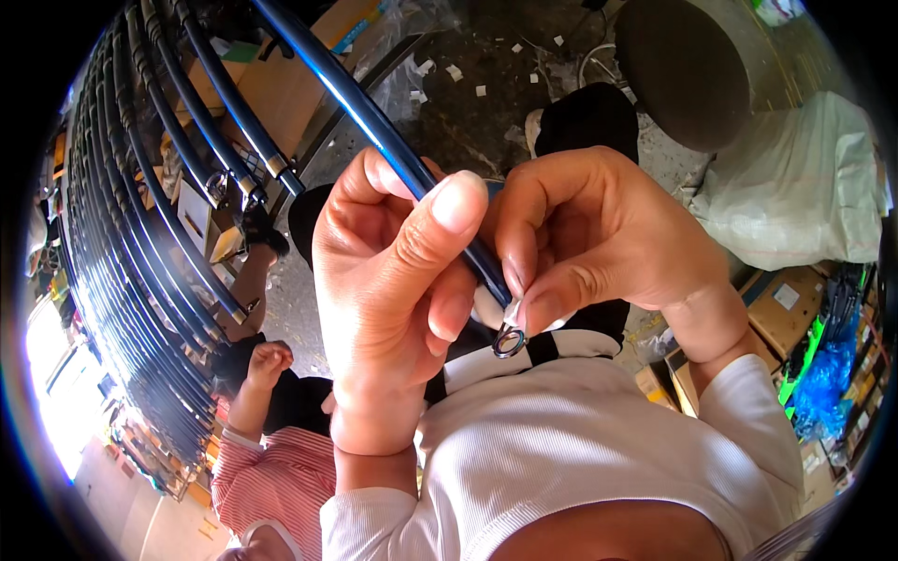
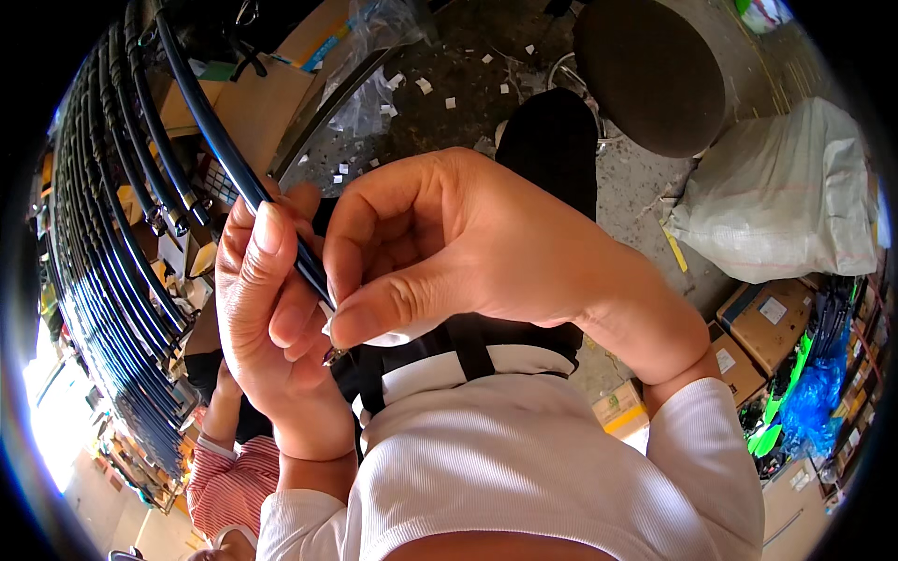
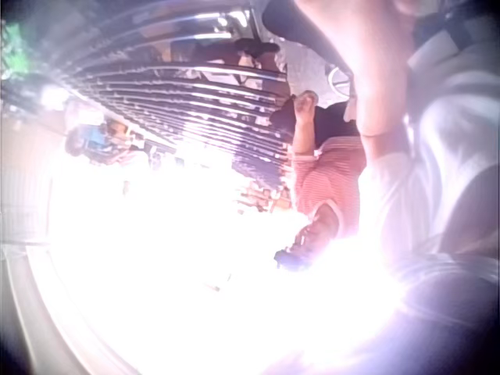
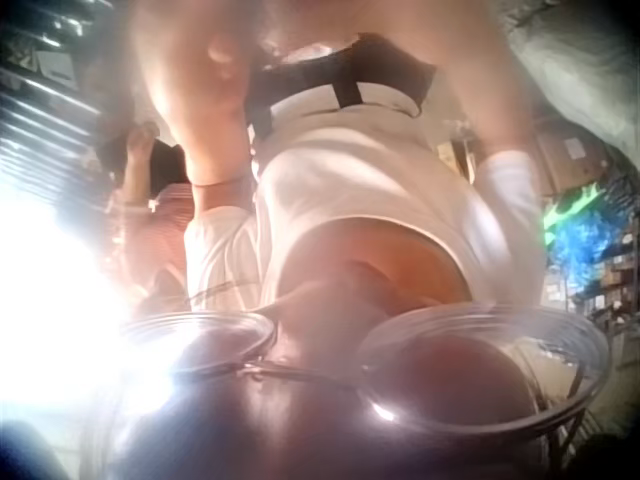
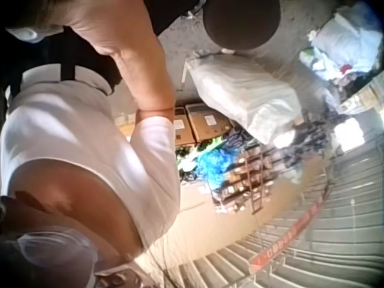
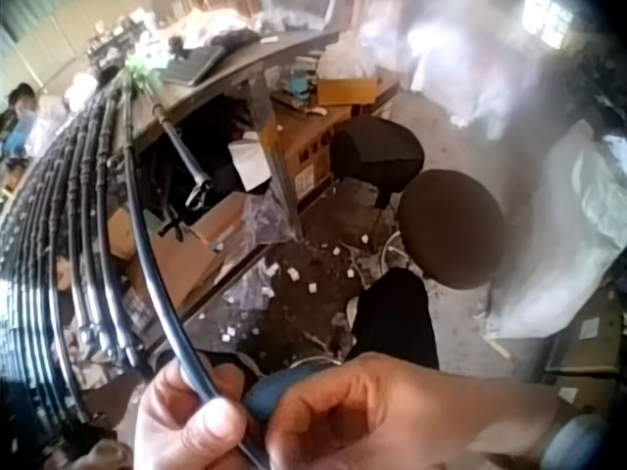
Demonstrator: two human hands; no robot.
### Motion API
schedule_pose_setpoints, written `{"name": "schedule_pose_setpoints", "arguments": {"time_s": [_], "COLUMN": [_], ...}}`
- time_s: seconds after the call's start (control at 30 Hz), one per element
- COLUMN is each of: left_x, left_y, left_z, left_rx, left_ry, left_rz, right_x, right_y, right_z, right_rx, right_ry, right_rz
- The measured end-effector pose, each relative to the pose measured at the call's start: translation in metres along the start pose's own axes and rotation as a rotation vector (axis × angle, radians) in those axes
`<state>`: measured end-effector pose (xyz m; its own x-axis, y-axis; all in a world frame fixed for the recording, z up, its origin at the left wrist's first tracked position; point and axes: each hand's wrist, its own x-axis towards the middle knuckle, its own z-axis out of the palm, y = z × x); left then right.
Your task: The person wipes a blue fishing rod with a white cloth, focusing on the handle and reel seat area. They then place the rod back into a rack of similar rods and retrieve a small plastic bag containing hardware from a nearby table.
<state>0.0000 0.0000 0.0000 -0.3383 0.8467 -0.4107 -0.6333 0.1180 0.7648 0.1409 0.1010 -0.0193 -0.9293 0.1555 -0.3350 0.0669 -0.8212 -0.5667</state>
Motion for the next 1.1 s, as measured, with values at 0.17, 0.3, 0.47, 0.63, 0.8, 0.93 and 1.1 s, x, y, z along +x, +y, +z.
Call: {"name": "schedule_pose_setpoints", "arguments": {"time_s": [0.17,0.3,0.47,0.63,0.8,0.93,1.1], "left_x": [-0.004,0.001,0.001,0.004,0.008,0.012,0.032], "left_y": [-0.01,0.002,-0.006,-0.017,-0.013,-0.023,-0.044], "left_z": [0.003,0.002,-0.006,-0.017,-0.022,-0.027,-0.042], "left_rx": [-0.06,-0.159,-0.273,-0.388,-0.638,-0.529,0.091], "left_ry": [0.018,0.07,-0.03,-0.081,-0.237,-0.226,-0.095], "left_rz": [-0.025,-0.11,-0.08,-0.058,-0.173,-0.047,0.121], "right_x": [-0.006,0.007,0.009,0.014,0.02,0.017,0.013], "right_y": [-0.001,0.006,0.016,0.024,0.034,0.037,0.034], "right_z": [0.008,-0.001,-0.009,-0.012,-0.019,-0.034,-0.038], "right_rx": [0.023,-0.019,0.053,0.102,0.079,0.053,-0.047], "right_ry": [0.163,0.041,-0.056,-0.081,0.02,0.165,0.276], "right_rz": [0.039,-0.098,-0.143,-0.181,-0.271,-0.35,-0.381]}}
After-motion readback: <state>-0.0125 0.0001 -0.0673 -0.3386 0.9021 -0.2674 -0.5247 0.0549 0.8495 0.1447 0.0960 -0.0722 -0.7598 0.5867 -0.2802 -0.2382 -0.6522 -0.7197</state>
